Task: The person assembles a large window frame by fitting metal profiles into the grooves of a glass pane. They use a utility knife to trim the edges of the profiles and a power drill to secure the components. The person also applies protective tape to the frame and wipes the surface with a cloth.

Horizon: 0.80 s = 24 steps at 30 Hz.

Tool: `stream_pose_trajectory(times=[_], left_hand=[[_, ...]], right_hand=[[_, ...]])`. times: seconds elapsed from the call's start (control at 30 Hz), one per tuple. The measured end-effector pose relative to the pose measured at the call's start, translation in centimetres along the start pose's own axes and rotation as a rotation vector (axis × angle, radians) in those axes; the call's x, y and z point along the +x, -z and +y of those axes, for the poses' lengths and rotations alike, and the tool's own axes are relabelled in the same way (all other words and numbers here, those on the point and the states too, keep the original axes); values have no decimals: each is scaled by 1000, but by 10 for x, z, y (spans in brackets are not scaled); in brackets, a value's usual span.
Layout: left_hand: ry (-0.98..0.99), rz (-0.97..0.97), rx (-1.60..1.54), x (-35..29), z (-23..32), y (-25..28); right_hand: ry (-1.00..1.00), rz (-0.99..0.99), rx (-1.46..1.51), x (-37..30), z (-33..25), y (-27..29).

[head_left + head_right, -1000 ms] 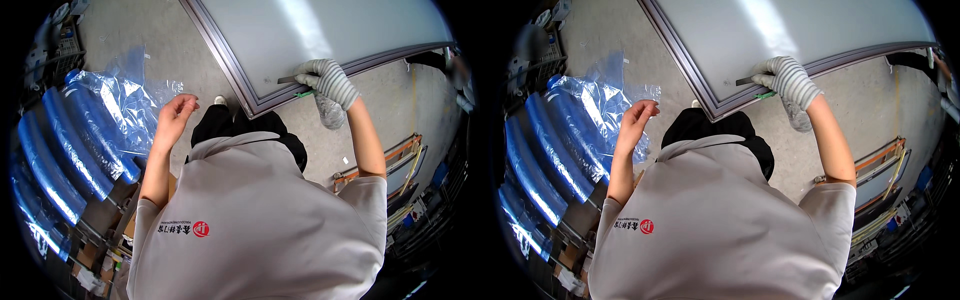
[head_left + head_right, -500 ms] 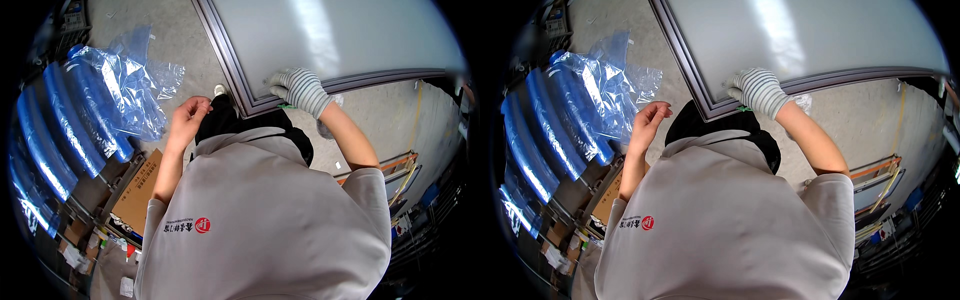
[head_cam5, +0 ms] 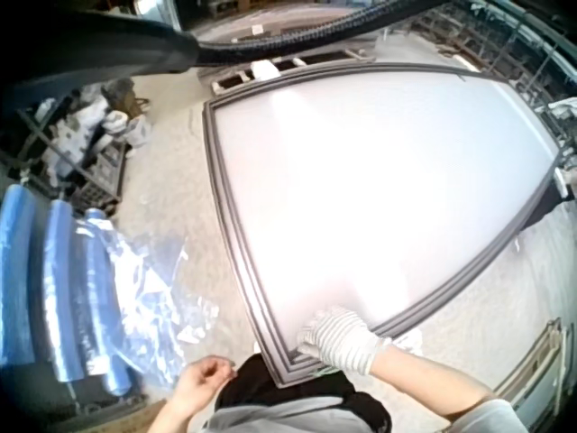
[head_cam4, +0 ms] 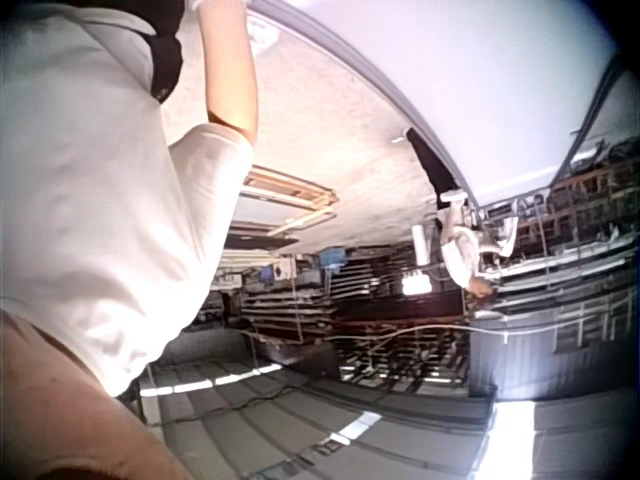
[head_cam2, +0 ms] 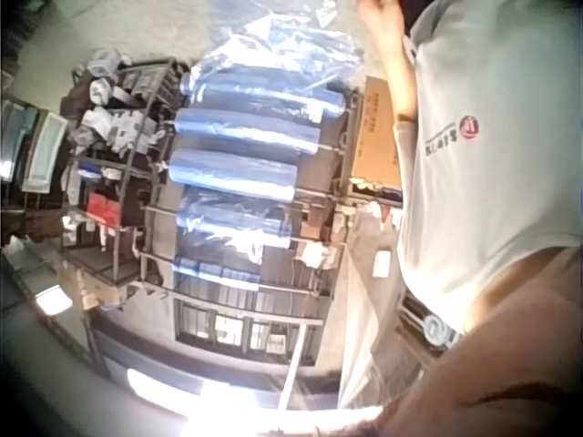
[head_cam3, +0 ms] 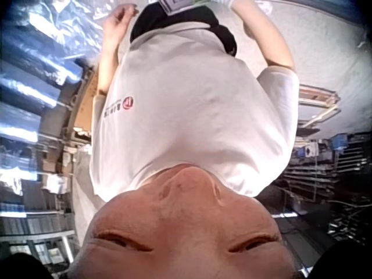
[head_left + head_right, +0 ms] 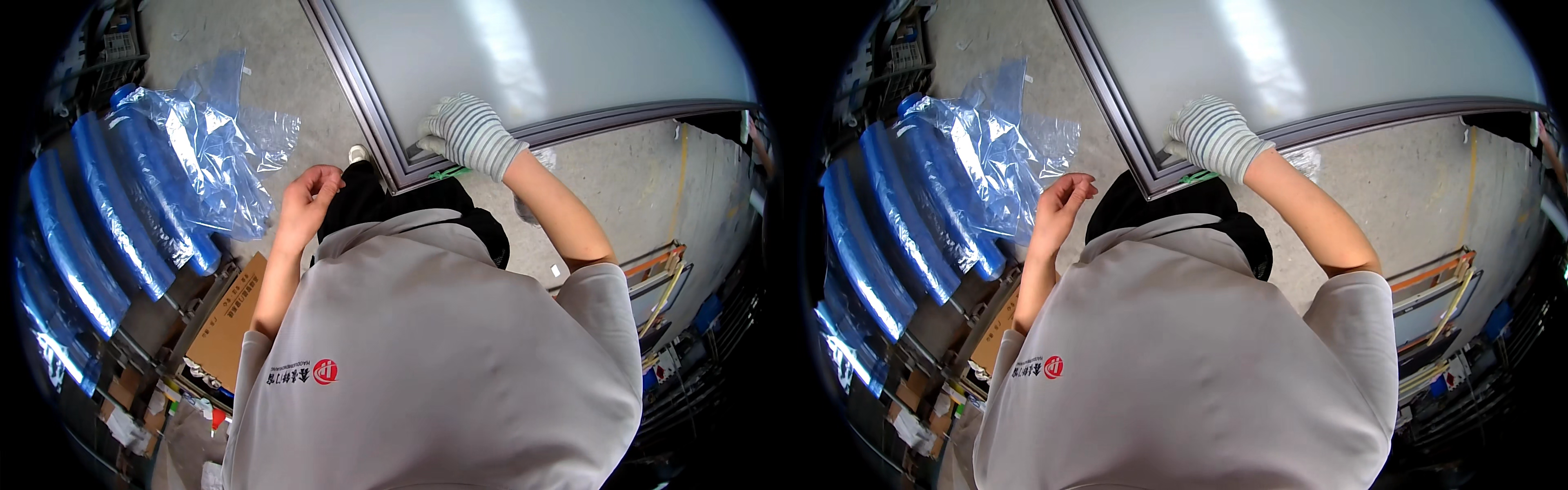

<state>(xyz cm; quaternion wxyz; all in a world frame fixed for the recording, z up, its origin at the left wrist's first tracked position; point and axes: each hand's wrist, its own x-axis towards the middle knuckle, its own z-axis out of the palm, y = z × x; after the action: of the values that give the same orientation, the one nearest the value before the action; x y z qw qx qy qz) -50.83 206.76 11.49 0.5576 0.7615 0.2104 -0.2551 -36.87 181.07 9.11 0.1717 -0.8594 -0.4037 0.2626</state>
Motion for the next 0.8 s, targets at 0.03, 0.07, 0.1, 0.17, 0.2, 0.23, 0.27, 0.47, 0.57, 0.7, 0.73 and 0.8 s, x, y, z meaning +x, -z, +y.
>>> stream_pose_trajectory(times=[0.03, 0.07, 0.1, 0.17, 0.2, 0.23, 0.27, 0.47, 0.57, 0.7, 0.73, 0.8], left_hand=[[-4, 4, 5, 0, 0, -1], [-9, 8, 10, 0, 0, -3], [-15, 12, 15, -1, 0, -4], [-34, 22, 8, -1, 1, -4], [-46, 26, 5, -2, 0, -4], [-43, 30, 10, 0, -2, -4], [-48, 34, 14, 2, -5, -5], [-339, 188, 202, 5, 18, -14], [-593, 201, 417, 11, 38, -20], [-919, 22, 662, 24, 63, -42], [-964, -23, 767, 25, 68, -49], [-1055, -148, 875, 36, 55, -63]], right_hand=[[-17, 8, -9, 2, 2, 1], [13, 81, 4, 4, 3, 3], [32, 66, 0, 5, 2, 2], [62, 46, -14, 9, 1, -1], [76, 44, 19, 9, -1, -2], [97, 36, 14, 10, -1, -5], [117, 32, 2, 10, -1, -7], [24, 120, 16, 3, 4, -19], [6, 36, 93, -1, -2, -11], [-172, 341, 251, -41, 4, -13], [-272, 412, 315, -60, -1, -1], [-411, 573, 420, -101, -13, 3]])
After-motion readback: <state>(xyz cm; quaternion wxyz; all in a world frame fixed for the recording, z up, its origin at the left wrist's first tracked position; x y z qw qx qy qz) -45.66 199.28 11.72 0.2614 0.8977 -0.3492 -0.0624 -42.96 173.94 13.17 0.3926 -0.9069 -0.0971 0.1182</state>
